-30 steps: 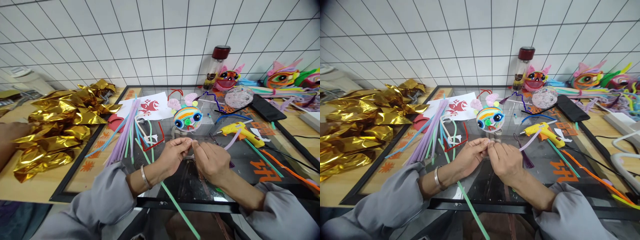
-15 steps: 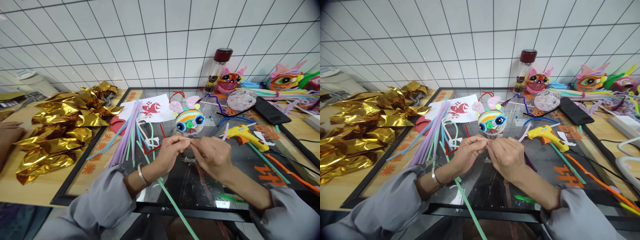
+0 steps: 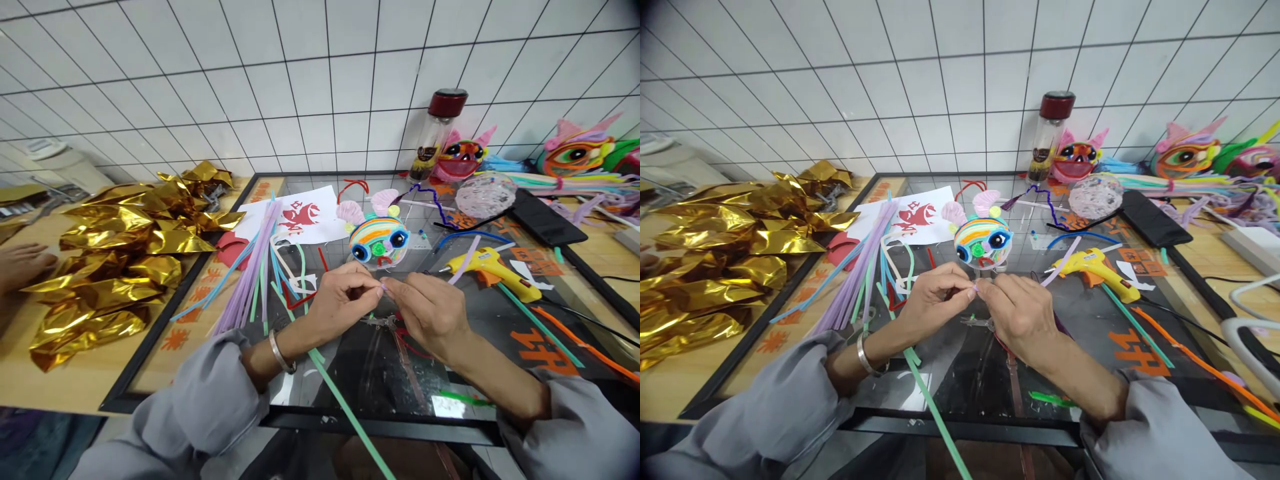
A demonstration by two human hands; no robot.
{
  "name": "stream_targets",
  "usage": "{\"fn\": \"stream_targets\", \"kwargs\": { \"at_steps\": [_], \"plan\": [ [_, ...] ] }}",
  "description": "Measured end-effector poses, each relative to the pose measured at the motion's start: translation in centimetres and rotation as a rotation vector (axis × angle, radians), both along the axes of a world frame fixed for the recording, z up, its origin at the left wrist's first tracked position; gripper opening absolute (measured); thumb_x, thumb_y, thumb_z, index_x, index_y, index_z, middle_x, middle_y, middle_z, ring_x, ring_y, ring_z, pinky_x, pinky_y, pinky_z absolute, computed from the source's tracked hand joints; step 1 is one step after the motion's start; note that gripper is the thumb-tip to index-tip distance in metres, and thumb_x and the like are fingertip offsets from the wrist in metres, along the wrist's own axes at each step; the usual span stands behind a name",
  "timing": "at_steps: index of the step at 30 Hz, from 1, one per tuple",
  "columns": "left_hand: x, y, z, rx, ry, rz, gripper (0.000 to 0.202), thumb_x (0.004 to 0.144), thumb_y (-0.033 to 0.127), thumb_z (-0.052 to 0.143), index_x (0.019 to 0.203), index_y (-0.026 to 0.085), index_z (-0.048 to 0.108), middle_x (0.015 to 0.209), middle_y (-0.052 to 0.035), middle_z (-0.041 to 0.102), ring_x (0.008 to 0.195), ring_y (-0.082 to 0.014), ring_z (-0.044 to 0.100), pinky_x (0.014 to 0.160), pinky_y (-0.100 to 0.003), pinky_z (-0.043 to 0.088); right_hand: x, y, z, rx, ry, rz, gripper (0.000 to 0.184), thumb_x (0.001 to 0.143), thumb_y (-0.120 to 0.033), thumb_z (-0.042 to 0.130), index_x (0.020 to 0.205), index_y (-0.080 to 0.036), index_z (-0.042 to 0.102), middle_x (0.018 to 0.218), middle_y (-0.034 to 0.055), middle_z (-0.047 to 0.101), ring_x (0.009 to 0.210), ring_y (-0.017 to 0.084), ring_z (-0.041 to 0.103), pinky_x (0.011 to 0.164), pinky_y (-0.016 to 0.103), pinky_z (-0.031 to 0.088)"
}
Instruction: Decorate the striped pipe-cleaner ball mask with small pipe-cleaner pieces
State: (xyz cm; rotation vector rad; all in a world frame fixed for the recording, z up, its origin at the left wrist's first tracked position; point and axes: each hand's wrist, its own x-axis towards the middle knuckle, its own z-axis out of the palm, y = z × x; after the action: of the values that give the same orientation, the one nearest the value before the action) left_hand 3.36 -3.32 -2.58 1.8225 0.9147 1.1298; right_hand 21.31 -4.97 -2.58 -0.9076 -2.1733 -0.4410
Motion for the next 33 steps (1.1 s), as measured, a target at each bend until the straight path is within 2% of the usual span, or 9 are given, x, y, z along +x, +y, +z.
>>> {"fn": "stream_targets", "kwargs": {
  "at_steps": [4,9,12,14,17,21,27,30,33],
  "plan": [
    [0.1,-0.2,0.2,-0.003,0.012,0.012,0.013,0.078,0.016,0.06,0.068,0.012,0.067,0.066,-0.0027,0.056,0.06,-0.0099,0.049,0.056,-0.023,0.036,-0.1,-0.2,0.0,-0.043,-0.015,0.019,0.025,0.092,-0.009,0.042,0.101,-0.009,0.065,0.064,0.0026,0.055,0.06,0.014,0.046,0.056,0.026,0.036],
    [0.0,-0.2,0.5,-0.082,-0.005,-0.058,0.019,0.079,0.016,0.058,0.06,0.013,0.061,0.065,-0.0012,0.052,0.062,-0.0097,0.048,0.059,-0.024,0.037,-0.4,-0.7,0.5,-0.122,-0.088,0.02,0.029,0.092,-0.008,0.038,0.105,-0.007,0.065,0.067,0.0039,0.058,0.062,0.015,0.049,0.057,0.027,0.037],
    [0.0,-0.1,0.4,-0.16,-0.079,-0.074,0.018,0.078,0.019,0.06,0.061,0.014,0.062,0.066,-0.0011,0.052,0.065,-0.0105,0.049,0.062,-0.025,0.038,-0.4,-0.9,0.7,-0.1,-0.088,0.009,0.029,0.092,-0.008,0.039,0.109,-0.007,0.063,0.068,0.0044,0.059,0.063,0.015,0.051,0.058,0.027,0.038],
    [0.2,-0.1,0.2,-0.222,-0.168,-0.04,0.017,0.077,0.021,0.061,0.061,0.014,0.064,0.068,-0.001,0.054,0.067,-0.0111,0.05,0.065,-0.025,0.039,-0.5,-0.9,0.7,-0.079,-0.042,-0.001,0.025,0.092,-0.011,0.045,0.109,-0.007,0.062,0.069,0.0048,0.06,0.064,0.015,0.053,0.06,0.027,0.039],
    [0.6,-0.2,-0.2,-0.328,-0.284,0.037,0.019,0.075,0.022,0.064,0.057,0.015,0.062,0.065,0.0009,0.052,0.063,-0.0094,0.045,0.062,-0.025,0.037,-0.5,-1.1,0.5,-0.068,0.035,-0.013,0.015,0.089,-0.014,0.055,0.1,-0.01,0.064,0.069,0.0044,0.061,0.064,0.014,0.055,0.061,0.026,0.041],
    [1.3,-0.7,-0.4,-0.488,-0.382,0.086,0.018,0.071,0.023,0.064,0.056,0.014,0.061,0.062,0.0027,0.049,0.055,-0.0065,0.037,0.055,-0.024,0.03,-0.9,-1.5,0.3,-0.051,0.08,-0.051,0.006,0.088,-0.015,0.058,0.091,-0.014,0.064,0.065,0.0023,0.062,0.059,0.012,0.055,0.058,0.025,0.04],
    [2.4,-1.6,-0.4,-0.698,-0.518,0.132,0.012,0.066,0.024,0.065,0.061,0.013,0.062,0.062,0.003,0.049,0.054,-0.0058,0.037,0.053,-0.023,0.027,-2.0,-1.9,0.6,0.114,0.01,-0.113,0.006,0.084,-0.013,0.063,0.078,-0.012,0.064,0.053,0.0011,0.055,0.052,0.013,0.046,0.053,0.028,0.033],
    [2.5,-1.8,-0.6,-0.734,-0.532,0.099,0.014,0.067,0.024,0.064,0.06,0.013,0.06,0.06,0.0031,0.048,0.053,-0.006,0.037,0.052,-0.023,0.026,-2.2,-1.9,0.6,0.119,-0.009,-0.146,0.017,0.084,-0.011,0.062,0.067,-0.015,0.061,0.05,-0.0004,0.051,0.051,0.012,0.042,0.053,0.028,0.03],
    [2.2,-1.7,-0.8,-0.655,-0.491,0.061,0.02,0.072,0.026,0.061,0.058,0.014,0.056,0.059,0.0033,0.046,0.052,-0.0067,0.038,0.051,-0.023,0.027,-1.7,-1.8,0.6,0.016,0.053,-0.138,0.02,0.086,-0.014,0.06,0.067,-0.016,0.06,0.051,-0.001,0.052,0.051,0.011,0.044,0.054,0.026,0.032]
  ]
}}
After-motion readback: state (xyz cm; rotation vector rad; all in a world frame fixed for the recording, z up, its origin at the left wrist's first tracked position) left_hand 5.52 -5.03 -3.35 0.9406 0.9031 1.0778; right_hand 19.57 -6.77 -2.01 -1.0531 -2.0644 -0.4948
